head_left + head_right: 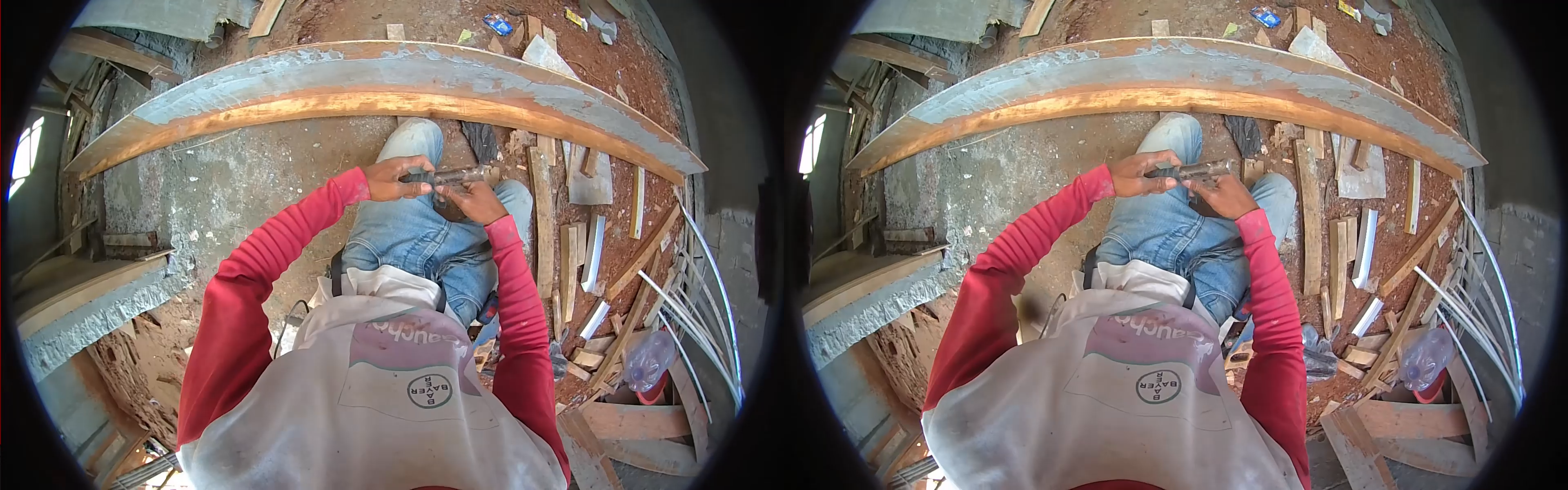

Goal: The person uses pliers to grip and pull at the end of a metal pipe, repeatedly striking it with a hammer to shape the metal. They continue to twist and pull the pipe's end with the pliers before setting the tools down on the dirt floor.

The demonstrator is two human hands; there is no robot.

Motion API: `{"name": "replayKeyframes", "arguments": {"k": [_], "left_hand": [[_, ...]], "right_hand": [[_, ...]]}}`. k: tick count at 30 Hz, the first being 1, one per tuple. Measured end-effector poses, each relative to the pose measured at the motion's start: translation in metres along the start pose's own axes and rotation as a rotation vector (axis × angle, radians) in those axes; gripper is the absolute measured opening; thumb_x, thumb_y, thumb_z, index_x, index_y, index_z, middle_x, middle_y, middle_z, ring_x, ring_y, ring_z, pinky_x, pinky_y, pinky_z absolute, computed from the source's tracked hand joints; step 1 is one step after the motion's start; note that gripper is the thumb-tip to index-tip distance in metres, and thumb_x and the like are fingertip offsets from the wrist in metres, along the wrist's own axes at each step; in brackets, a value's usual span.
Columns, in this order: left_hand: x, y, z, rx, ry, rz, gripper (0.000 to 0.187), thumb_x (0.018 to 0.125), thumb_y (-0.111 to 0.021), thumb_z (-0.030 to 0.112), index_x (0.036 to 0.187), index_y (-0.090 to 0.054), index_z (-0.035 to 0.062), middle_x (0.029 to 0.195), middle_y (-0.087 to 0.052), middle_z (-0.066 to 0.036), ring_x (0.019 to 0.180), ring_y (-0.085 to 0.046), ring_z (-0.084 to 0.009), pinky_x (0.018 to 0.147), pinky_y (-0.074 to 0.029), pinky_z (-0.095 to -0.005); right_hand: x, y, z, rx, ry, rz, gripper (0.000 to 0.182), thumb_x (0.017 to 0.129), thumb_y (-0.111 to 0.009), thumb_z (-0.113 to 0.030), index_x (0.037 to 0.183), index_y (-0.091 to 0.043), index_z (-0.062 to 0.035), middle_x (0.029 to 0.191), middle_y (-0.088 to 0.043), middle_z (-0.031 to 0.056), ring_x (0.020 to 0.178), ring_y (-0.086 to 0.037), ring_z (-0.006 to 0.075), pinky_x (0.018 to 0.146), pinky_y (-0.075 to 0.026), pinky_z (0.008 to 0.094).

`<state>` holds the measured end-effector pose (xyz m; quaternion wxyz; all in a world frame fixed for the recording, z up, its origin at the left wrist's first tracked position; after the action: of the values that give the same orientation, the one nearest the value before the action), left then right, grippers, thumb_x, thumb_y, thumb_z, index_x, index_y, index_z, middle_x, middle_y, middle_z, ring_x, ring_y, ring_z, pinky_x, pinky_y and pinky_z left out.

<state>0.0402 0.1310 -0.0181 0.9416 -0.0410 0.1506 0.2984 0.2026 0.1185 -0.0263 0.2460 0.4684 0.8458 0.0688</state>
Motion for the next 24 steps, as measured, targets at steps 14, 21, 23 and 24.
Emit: {"name": "replayKeyframes", "arguments": {"k": [14, 21, 23, 24], "left_hand": [[0.050, -0.015, -0.011, 0.379, -0.018, 0.366, 0.044, 0.076, -0.077, 0.022, 0.109, -0.051, 0.0077, 0.086, -0.064, -0.018, 0.083, -0.066, -0.0340, 0.073, -0.049, -0.0406], [0.060, 0.000, -0.022, 0.393, 0.071, 0.516, 0.042, 0.074, -0.074, 0.023, 0.111, -0.061, 0.0093, 0.086, -0.069, -0.018, 0.084, -0.068, -0.0377, 0.074, -0.051, -0.0446], [0.060, -0.011, -0.015, 0.456, 0.093, 0.448, 0.041, 0.074, -0.073, 0.023, 0.112, -0.062, 0.0096, 0.090, -0.070, -0.018, 0.087, -0.068, -0.0380, 0.076, -0.052, -0.0452], [0.060, -0.016, -0.012, 0.530, 0.113, 0.388, 0.041, 0.075, -0.071, 0.023, 0.113, -0.064, 0.0098, 0.094, -0.070, -0.019, 0.089, -0.068, -0.0384, 0.077, -0.053, -0.0458]], "right_hand": [[-0.047, -0.003, 0.009, -0.158, -0.014, 0.182, 0.038, 0.100, -0.055, -0.031, 0.075, -0.063, -0.0032, 0.060, -0.063, 0.0085, 0.055, -0.062, 0.0258, 0.062, -0.048, 0.0374], [-0.117, -0.011, -0.030, -0.203, 0.006, 0.337, 0.036, 0.102, -0.051, -0.028, 0.074, -0.059, -0.0080, 0.055, -0.056, 0.0038, 0.052, -0.055, 0.0218, 0.074, -0.041, 0.0341], [-0.141, -0.013, -0.049, -0.207, 0.008, 0.357, 0.035, 0.102, -0.052, -0.028, 0.074, -0.059, -0.0078, 0.055, -0.055, 0.0031, 0.052, -0.054, 0.0211, 0.074, -0.041, 0.0337], [-0.147, -0.014, -0.056, -0.159, -0.015, 0.373, 0.034, 0.102, -0.052, -0.027, 0.075, -0.059, -0.0077, 0.055, -0.055, 0.0024, 0.051, -0.053, 0.0200, 0.075, -0.041, 0.0329]]}}
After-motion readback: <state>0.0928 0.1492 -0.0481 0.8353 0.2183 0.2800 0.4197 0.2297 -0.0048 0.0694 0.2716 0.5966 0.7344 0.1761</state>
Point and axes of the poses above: each hand's wrist, its own x-axis towards the middle knuckle, its own y-axis out of the back of the hand, z = x × y, the point moved 7 cm from there along x, towards the middle knuckle
